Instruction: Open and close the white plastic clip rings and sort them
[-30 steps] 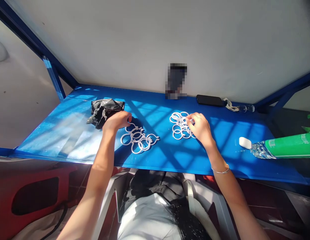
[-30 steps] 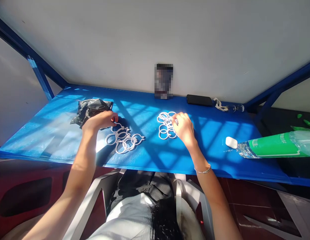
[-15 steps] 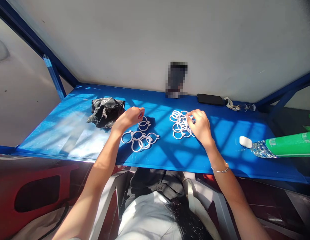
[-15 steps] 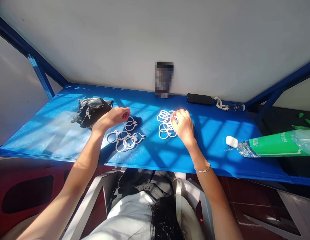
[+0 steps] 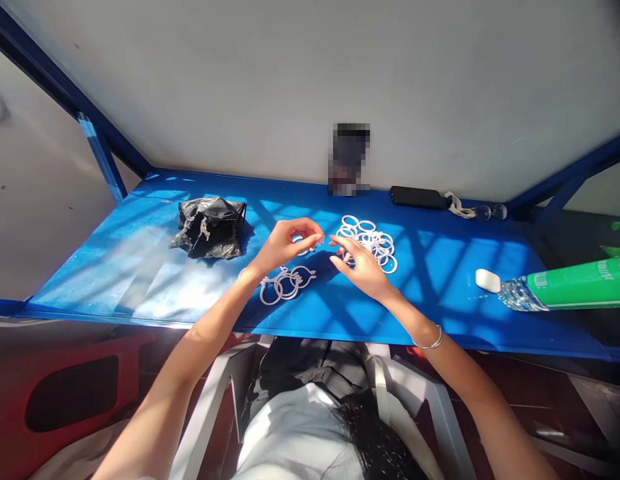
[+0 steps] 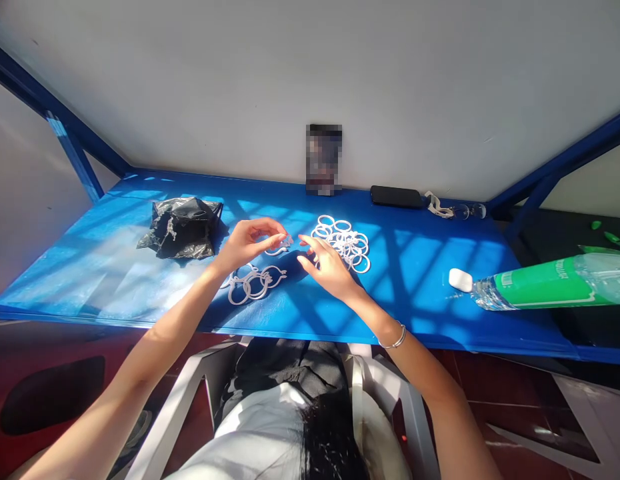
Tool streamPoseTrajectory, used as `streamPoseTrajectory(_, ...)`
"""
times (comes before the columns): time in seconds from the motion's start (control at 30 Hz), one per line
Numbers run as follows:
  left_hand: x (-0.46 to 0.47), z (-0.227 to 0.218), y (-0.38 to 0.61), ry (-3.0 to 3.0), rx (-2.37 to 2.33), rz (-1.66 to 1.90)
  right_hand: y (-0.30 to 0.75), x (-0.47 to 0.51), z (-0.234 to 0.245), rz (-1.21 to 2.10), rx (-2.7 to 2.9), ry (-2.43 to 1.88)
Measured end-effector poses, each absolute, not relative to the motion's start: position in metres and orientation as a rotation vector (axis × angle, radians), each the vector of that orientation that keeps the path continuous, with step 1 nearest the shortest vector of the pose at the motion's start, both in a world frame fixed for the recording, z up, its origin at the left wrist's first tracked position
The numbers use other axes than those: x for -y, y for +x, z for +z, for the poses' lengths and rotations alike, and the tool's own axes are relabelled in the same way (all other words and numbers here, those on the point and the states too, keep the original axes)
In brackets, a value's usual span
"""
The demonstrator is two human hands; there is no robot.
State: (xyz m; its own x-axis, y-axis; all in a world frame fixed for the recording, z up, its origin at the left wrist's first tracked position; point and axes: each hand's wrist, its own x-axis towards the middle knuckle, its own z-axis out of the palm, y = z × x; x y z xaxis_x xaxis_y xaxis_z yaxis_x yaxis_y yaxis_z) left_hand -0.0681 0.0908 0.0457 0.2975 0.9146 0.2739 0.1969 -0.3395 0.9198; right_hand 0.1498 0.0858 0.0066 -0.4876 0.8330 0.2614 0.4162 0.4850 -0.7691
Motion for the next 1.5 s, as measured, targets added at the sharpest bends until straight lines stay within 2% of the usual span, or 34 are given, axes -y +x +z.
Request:
streamPoseTrajectory(0.13, -0.090, 0.039, -0.057, 1.440, -0.918, 1.138, 0.146, -0.082, 0.005, 0.938, 2.031, -1.018)
streamPoseTrajectory(0.37, -0.088, 0.029, -0.042, 1.109, -0.773, 1.109, 0.146, -0.084, 0.002, 0.779, 2.012, -1.060)
streamPoseTrajectory(0.63, -0.089, 0.024, -0.042, 1.245, -0.838, 1.171, 0.149, -0.087, 0.004, 0.640, 2.085, -1.036)
streamPoseTrajectory(0.9, -0.083, 0.034, -0.045, 1.878, -1.068, 1.088, 0.152, -0.085, 0.019, 0.822, 2.040, -1.039)
streamPoseTrajectory(1.07, -0.083, 0.030, -0.045, 1.888, -1.064, 0.918, 0.152, -0.082, 0.019, 0.882, 1.998, -1.063)
streamPoseTrajectory(1.33, -0.084, 0.014, -0.035, 1.676, -0.969, 0.763, 0.148, -0.082, 0.014, 1.294, 1.759, -1.032)
streamPoseTrajectory(1.5, -0.084, 0.002, -0.031, 1.511, -0.890, 0.738, 0.145, -0.083, 0.013, 1.439, 1.669, -0.998)
